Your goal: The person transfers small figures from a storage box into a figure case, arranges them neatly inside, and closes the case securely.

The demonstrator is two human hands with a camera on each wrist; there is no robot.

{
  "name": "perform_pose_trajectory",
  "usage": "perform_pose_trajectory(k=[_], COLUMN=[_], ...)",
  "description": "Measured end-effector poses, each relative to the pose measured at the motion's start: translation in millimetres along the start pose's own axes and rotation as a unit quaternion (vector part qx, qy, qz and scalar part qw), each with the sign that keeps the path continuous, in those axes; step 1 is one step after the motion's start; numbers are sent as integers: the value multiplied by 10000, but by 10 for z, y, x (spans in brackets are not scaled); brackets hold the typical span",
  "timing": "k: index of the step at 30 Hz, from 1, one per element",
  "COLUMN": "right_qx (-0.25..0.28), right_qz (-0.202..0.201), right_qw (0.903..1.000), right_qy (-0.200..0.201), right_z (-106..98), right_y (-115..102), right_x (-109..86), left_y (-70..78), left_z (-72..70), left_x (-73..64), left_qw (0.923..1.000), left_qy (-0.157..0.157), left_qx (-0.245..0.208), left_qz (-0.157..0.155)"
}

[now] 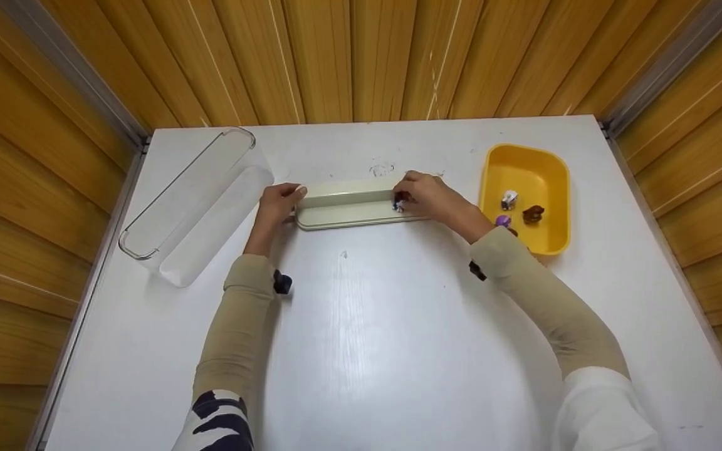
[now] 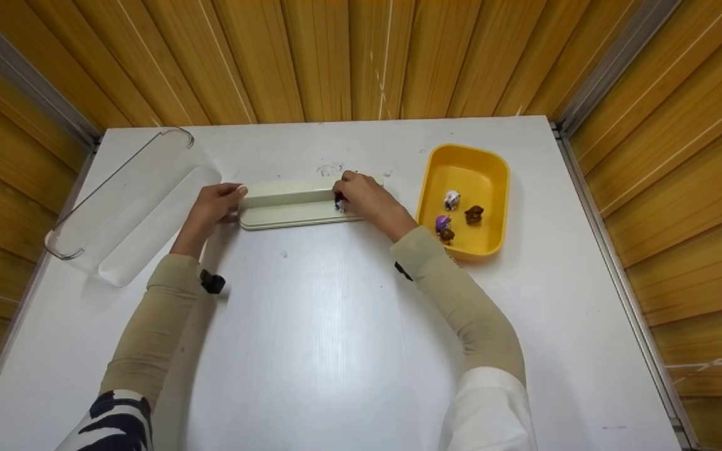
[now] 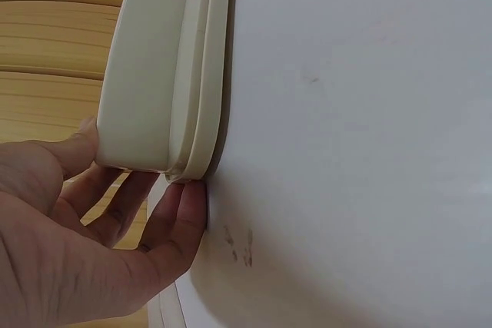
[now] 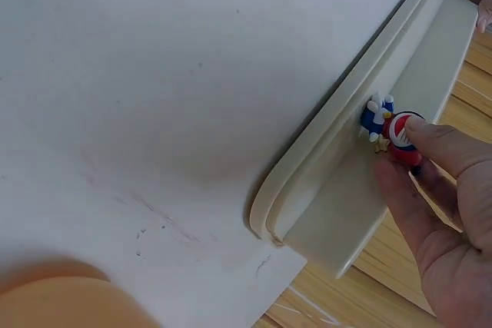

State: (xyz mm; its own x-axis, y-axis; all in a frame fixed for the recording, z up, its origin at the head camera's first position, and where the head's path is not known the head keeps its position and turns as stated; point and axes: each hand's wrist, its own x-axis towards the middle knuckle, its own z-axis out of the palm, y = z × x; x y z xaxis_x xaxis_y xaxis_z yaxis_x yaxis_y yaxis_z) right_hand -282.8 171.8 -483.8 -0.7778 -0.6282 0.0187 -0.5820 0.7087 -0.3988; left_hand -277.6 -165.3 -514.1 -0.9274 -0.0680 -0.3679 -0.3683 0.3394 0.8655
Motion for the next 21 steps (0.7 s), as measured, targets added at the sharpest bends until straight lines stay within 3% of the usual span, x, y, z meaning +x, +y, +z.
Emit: perform_pose_trajectory(k=[4, 9, 16, 21], right_qx=[-125, -186, -206, -290], right_qz=[20, 442, 1184, 1458], right_qw=[9999, 9987, 9914, 9854], right_qy=[-46, -160, -523, -827], right_z=[-153, -453, -845, -1028], right_y=[39, 176, 469, 693], right_x=[-54, -167, -452, -689], left_y=[-20, -12, -5, -10], left_z=[-6, -2, -8, -11], left_x=[-9, -6, 3, 9], left_qw=[10000, 9999, 9999, 9999], left_qy=[26, 52, -28, -74], left_qx=[30, 98, 135, 55], left_qz=[41, -51, -26, 60])
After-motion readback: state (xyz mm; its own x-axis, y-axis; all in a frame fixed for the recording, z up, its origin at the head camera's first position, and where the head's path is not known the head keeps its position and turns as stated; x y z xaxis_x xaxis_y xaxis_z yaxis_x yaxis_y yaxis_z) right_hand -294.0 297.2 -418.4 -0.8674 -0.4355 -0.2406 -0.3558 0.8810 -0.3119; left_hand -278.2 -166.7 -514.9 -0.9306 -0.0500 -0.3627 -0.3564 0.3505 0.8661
